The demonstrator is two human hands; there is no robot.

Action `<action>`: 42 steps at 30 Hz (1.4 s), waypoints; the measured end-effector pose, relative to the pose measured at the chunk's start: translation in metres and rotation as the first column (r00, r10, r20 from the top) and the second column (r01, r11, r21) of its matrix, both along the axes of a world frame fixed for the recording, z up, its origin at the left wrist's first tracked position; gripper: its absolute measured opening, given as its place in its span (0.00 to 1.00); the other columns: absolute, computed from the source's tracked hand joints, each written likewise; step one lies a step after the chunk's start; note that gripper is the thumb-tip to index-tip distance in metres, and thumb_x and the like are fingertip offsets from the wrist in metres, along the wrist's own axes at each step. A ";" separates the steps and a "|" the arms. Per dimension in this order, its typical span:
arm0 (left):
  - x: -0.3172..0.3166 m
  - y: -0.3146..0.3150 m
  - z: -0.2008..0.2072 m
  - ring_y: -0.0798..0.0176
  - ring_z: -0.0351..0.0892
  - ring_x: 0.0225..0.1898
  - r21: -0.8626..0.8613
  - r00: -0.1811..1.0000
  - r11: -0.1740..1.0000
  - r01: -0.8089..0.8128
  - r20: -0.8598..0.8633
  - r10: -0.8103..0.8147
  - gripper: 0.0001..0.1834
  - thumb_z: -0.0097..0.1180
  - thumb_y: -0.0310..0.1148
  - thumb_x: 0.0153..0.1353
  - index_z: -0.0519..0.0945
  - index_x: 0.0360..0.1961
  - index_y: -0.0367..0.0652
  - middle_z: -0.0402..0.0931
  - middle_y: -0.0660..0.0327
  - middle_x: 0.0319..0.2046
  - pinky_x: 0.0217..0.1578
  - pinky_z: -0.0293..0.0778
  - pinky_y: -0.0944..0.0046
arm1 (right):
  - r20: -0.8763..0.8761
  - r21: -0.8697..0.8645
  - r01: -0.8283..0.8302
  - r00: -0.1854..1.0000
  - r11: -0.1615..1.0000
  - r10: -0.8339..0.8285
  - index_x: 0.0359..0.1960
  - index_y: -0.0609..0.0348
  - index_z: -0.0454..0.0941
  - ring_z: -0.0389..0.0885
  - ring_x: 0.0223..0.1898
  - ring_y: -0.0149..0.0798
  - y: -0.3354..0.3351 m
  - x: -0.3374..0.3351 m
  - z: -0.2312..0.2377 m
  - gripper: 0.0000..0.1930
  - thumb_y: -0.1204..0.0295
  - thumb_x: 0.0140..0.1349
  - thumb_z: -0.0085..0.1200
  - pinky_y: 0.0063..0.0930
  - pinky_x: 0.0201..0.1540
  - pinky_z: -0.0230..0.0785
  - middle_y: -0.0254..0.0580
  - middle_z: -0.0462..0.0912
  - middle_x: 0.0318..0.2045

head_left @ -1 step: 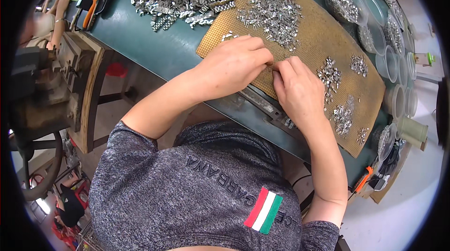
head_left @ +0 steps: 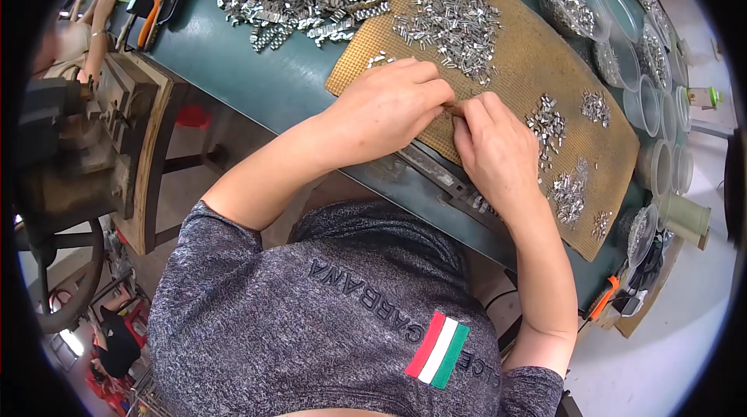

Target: The person arranges small metal components into a metal jig by hand, inserts the jig into a manual press machine, and turns the wheel to press them.

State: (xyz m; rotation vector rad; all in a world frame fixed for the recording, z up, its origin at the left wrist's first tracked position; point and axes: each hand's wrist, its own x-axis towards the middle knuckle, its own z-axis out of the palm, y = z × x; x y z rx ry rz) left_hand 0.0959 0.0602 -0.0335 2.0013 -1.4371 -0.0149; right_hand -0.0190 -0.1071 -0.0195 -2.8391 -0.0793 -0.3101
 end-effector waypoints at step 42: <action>-0.073 -0.038 -0.001 0.53 0.79 0.44 -0.154 0.928 0.928 0.339 -0.107 -0.357 0.11 0.68 0.26 0.55 0.84 0.40 0.42 0.80 0.60 0.41 0.43 0.76 0.57 | 0.044 0.238 0.218 0.971 0.946 -0.235 0.38 0.60 0.80 0.84 0.48 0.48 -0.018 -0.133 0.011 0.08 0.79 0.57 0.64 0.38 0.54 0.73 0.44 0.85 0.42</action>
